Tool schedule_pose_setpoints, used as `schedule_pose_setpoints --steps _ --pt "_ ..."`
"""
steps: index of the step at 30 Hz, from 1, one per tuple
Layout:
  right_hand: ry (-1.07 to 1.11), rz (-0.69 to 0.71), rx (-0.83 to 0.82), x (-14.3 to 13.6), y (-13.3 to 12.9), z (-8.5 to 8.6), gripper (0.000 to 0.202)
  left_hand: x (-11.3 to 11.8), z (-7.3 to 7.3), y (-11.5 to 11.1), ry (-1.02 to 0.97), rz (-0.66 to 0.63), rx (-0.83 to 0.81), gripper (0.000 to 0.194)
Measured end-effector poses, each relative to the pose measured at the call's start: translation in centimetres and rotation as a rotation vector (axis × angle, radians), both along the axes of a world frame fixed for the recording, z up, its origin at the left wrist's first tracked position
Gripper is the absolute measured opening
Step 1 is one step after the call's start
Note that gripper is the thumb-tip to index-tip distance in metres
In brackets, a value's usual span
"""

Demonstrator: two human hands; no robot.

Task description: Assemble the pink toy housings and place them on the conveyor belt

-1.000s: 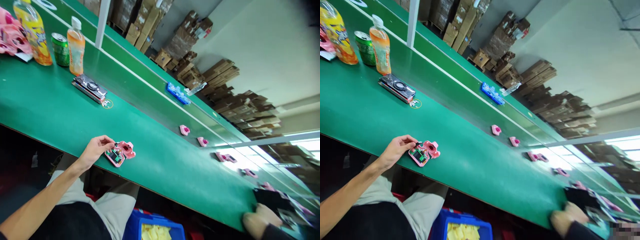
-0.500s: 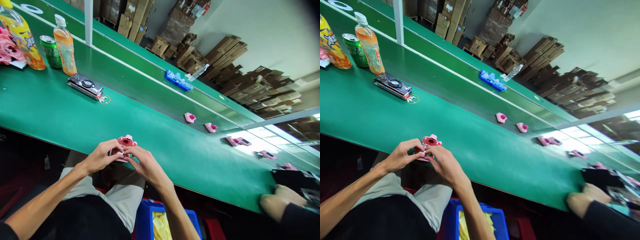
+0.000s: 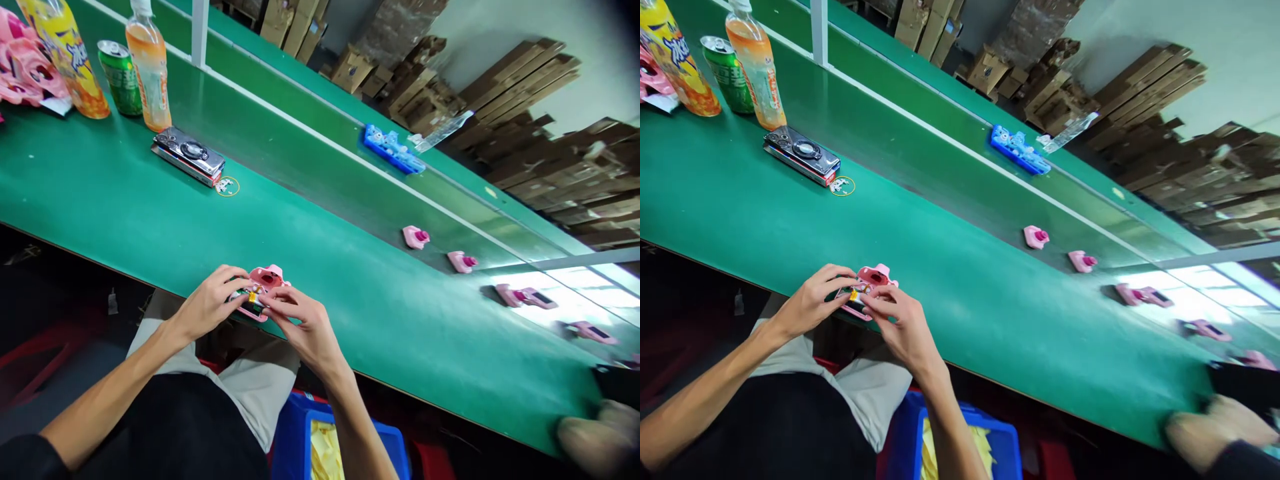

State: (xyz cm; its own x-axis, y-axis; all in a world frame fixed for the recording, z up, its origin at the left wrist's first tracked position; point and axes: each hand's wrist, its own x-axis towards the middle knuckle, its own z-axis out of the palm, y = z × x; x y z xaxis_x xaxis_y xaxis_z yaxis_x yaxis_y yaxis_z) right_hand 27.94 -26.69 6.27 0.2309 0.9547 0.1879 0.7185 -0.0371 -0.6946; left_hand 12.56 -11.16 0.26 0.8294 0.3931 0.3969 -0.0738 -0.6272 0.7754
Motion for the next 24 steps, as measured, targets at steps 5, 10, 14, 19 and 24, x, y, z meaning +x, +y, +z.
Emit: schedule_pose_setpoints --steps 5,10,14,19,24 --pt "-0.183 -0.046 0.029 -1.1 -1.6 -2.1 0.037 0.6 -0.5 0.0 -0.005 0.04 0.011 0.019" --pt "-0.256 -0.065 0.046 -2.3 -1.8 -3.6 0.036 0.3 -0.6 0.1 -0.013 0.039 0.035 0.015" --pt "-0.306 -0.067 0.035 -2.5 -1.2 -3.6 0.038 0.1 -0.8 0.2 -0.007 0.031 0.052 0.015" --pt "-0.336 -0.046 0.014 -2.5 -0.8 -3.6 0.038 0.2 -0.7 0.1 0.004 0.018 0.055 0.012" --pt "-0.42 -0.035 -0.031 -2.9 -0.5 -3.2 0.039 -0.3 -0.2 0.4 0.031 -0.04 0.058 0.016"
